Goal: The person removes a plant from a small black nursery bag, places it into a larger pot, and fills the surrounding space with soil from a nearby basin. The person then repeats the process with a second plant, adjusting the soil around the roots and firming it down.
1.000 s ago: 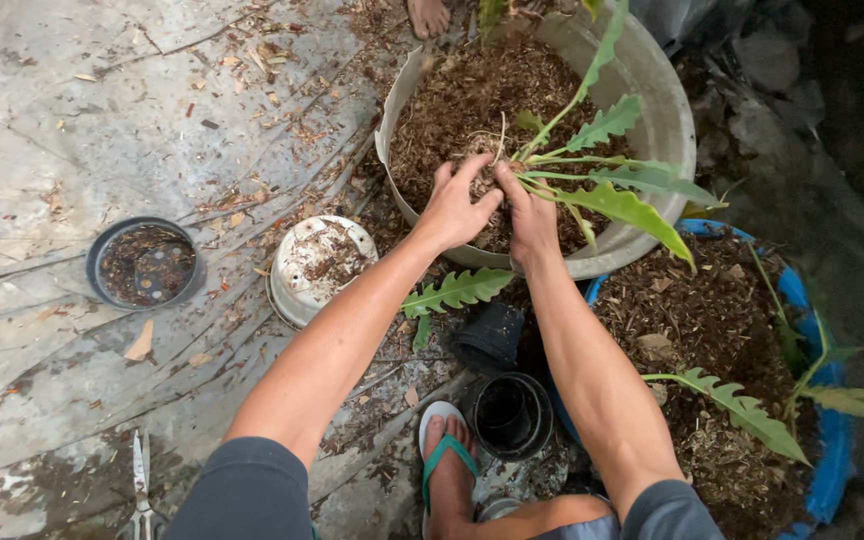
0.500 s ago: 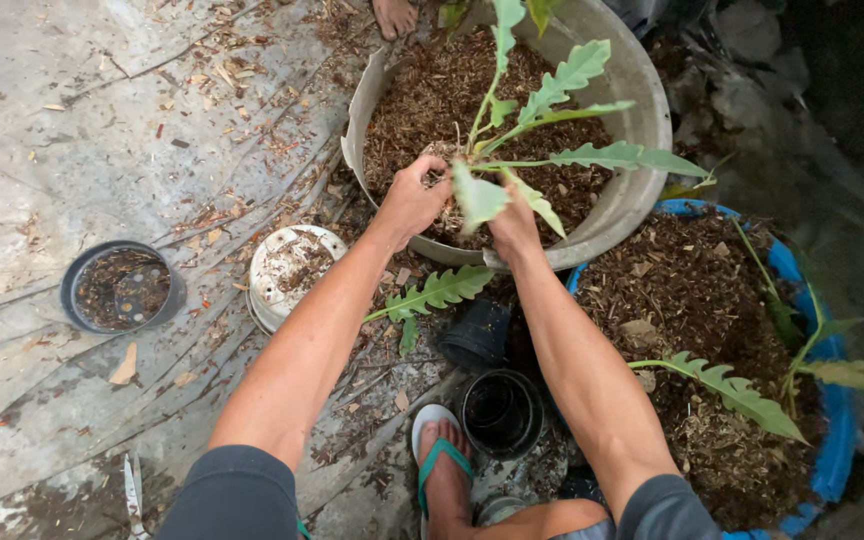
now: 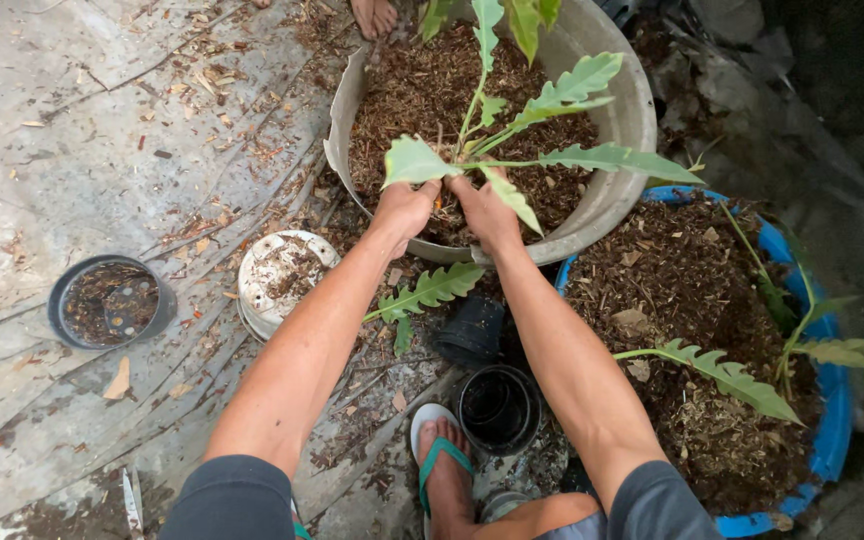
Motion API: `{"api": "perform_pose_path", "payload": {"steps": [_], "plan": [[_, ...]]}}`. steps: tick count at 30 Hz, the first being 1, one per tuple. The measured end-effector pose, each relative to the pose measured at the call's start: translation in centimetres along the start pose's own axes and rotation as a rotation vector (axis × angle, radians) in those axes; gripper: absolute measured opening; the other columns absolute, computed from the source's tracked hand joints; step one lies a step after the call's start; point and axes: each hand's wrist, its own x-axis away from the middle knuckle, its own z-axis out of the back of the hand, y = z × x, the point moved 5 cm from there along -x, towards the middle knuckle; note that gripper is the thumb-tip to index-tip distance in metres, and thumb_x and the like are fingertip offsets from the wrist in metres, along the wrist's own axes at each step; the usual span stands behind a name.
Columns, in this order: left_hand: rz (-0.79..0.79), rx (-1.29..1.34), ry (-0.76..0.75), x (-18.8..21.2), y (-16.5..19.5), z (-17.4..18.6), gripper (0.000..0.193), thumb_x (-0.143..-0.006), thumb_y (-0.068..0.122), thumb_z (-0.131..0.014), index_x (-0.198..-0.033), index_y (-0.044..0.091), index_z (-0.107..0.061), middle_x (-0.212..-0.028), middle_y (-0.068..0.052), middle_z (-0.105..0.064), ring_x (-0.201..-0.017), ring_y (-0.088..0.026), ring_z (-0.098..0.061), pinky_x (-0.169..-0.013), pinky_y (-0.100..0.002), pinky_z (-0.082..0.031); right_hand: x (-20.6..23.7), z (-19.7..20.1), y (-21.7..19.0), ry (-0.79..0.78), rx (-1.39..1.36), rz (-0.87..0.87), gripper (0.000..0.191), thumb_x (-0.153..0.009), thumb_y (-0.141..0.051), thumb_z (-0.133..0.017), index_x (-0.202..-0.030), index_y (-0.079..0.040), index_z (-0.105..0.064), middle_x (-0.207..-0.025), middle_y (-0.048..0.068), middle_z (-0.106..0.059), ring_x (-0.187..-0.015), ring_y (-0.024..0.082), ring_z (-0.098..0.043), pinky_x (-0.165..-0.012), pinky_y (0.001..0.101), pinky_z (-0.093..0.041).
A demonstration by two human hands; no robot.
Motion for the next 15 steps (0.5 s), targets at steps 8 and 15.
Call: {"api": "perform_pose_path", "payload": {"steps": [8,15], "plan": [[0.100,-0.057,0.056,1.1,1.8,0.4,0.034,-0.099,0.024,-0.059,-0.130,0.012,-0.059,-0.137,-0.018,-0.049,-0.126,-0.032,-0.055,-0.106,-0.044,-0.045,0.4,0.3,2.2,0.081,-0.068,-0.446,0.032,-0.094,-0.021,-0.076,-0.109,0.007,-0.075,-0.086,0.013,-0.051,-0.078,0.024,-0.042,-0.068,0.0420,-0.035],[0.128,-0.087,0.112,2.0,2.1,1.0,0.031,-0.099,0.021,-0.059,-0.128,0.010,-0.058,-0.146,-0.014,-0.031,-0.136,-0.036,-0.045,-0.117,-0.043,-0.035,-0.5,1.7,2.7,0.236,-0.089,-0.264,0.032,-0.086,-0.020,-0.073,-0.108,0.004,-0.070,-0.104,0.008,-0.071,-0.094,0.015,-0.064,-0.087,0.0335,-0.048]]}}
